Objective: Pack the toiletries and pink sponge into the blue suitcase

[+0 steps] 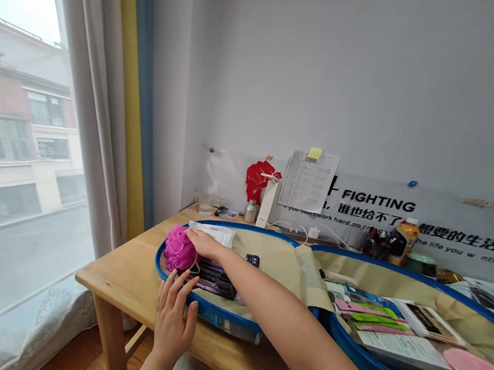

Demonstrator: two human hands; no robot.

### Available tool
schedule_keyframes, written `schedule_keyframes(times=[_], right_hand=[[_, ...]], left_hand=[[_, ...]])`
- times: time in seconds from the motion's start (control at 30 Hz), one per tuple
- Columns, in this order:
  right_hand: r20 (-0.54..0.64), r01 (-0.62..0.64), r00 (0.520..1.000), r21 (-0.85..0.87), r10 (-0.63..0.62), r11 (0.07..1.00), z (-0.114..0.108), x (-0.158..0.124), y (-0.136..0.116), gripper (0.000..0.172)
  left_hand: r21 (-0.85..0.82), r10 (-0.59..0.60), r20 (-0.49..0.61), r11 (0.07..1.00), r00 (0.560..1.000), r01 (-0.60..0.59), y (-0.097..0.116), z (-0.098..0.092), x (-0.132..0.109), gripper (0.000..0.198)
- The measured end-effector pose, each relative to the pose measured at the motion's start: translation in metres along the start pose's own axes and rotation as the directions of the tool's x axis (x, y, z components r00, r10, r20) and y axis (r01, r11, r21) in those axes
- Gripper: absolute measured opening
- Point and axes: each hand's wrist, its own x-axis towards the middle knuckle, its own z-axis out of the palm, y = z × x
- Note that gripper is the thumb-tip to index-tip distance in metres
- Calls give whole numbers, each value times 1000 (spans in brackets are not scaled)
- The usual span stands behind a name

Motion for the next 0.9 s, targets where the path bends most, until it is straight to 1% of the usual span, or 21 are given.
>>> schedule_keyframes(times=[0.07, 0.13, 0.2, 0.27, 0.33, 0.43, 0.5, 0.57, 0.63, 0.7, 0.8, 0.9], right_hand=[[-25, 11, 1000, 38, -10, 999, -16, -1, -3, 37], [-60, 9, 998, 58, -6, 998, -40, -6, -3, 36], [-102, -13, 995, 62, 19, 998, -74, -18, 2, 35], [-160, -60, 985, 52, 68, 997, -115, -37, 14, 35], [-238, -123, 963, 34, 128, 992, -159, -62, 28, 36], [-370, -234, 904, -4, 216, 972, -224, -109, 51, 41], [-450, -308, 855, -40, 258, 950, -261, -146, 65, 46], [-503, -394, 810, -90, 300, 915, -290, -182, 77, 53], [-525, -483, 779, -153, 343, 862, -309, -217, 88, 57], [-511, -554, 768, -228, 386, 801, -319, -246, 100, 56], [-445, -613, 773, -342, 452, 712, -317, -275, 116, 50], [-370, -622, 782, -437, 501, 649, -308, -285, 126, 39]], left_hand=[[-2, 5, 0, 1000, 1000, -5, 0, -1, 1, 36], [-2, 10, 3, 1000, 1000, -10, 0, -1, 1, 37], [0, 11, 7, 1000, 1000, -11, 0, -2, 0, 37], [4, 14, 10, 1000, 1000, -14, 0, -2, 0, 37], [6, 21, 10, 1000, 1000, -21, -1, -2, 0, 37], [2, 38, 2, 999, 999, -38, -2, -2, 0, 37], [-2, 45, -1, 999, 999, -45, -2, -2, 0, 38], [-4, 47, -1, 999, 999, -47, -3, -2, 0, 38], [-3, 49, 0, 999, 999, -49, -2, -1, 0, 38], [-4, 49, -3, 999, 999, -49, -2, -2, 1, 38], [-13, 48, -10, 999, 999, -48, -1, -2, 2, 39], [-12, 45, -7, 999, 999, -45, -2, -3, 2, 39]])
